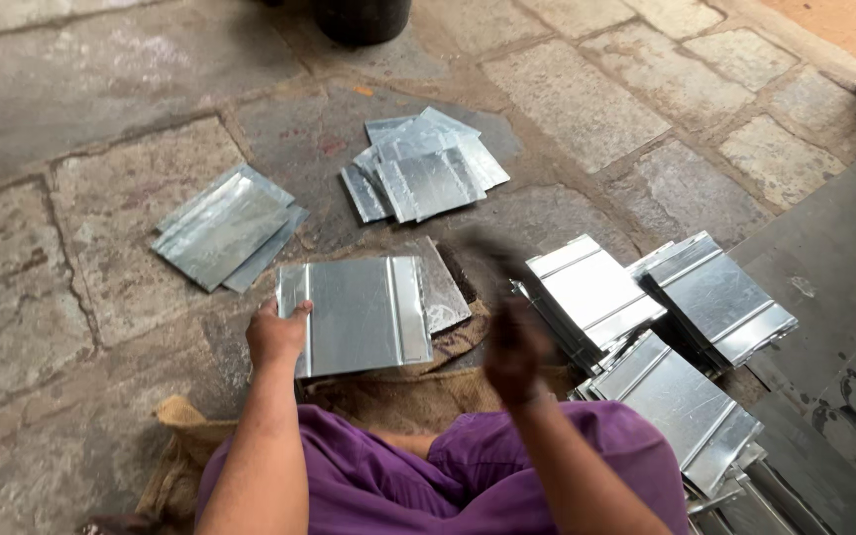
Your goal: The person sits on the floor and uses a hammer to repeatedly strike the edges of rectangular metal sheets. They hold the sheets with one hand and strike them with the other, occasionally flipping the sheets over to work on different sides. Finished sheets are stacked nearby.
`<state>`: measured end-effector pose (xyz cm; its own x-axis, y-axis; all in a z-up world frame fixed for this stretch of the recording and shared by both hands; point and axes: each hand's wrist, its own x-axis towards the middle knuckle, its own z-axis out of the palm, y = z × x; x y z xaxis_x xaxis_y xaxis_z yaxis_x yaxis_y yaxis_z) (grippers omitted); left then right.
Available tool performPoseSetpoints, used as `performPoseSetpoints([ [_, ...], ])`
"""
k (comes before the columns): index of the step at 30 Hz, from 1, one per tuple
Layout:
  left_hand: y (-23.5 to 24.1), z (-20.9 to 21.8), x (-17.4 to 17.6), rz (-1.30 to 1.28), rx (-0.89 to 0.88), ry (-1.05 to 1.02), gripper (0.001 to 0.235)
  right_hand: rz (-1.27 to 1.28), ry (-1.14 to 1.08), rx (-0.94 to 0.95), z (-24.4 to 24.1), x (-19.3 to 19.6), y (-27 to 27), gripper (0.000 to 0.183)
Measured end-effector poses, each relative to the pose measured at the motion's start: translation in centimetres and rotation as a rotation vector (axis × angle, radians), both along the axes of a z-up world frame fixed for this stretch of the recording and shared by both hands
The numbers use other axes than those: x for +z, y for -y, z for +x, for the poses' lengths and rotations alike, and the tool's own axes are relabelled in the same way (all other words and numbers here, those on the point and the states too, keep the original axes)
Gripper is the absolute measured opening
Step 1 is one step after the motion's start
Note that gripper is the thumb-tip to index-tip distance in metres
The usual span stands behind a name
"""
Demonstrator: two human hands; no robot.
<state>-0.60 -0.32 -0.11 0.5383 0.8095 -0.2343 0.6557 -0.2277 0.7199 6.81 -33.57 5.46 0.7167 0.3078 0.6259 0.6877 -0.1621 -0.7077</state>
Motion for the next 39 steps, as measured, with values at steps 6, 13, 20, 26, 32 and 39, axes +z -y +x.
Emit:
performPoseSetpoints([
  [6,-0.7,0.6,-0.9,0.107,0.008,-0.002,0.066,-0.312,-0.561,-0.257,1.0,2.5,-0.4,0.037],
  [13,-0.9,0.7,-1.7,0.134,-0.022,0.066,0.055,0.456,0.092,-0.052,-0.1,9.9,4.4,0.025],
  [20,-0.7,0.1,-3.6,0.117,0.026,0.042,0.056,0.003,-0.104,-0.026,-1.6,0.7,0.8,0.023],
  [26,-1.9,1.1,-4.8,0.201,0.052,0.144,0.038,-0.256,-0.519,-0.301,0.4,2.8,2.2,0.022],
  [32,-1.9,1.2,-4.9,0.164,0.070,0.114,0.028,0.580,0.101,-0.007,1.0,10.8,5.7,0.032],
  [39,-1.7,1.1,-5.2,0.068,0.061,0.083,0.032,-0.095,-0.183,-0.032,-1.7,-0.6,0.4,0.036],
])
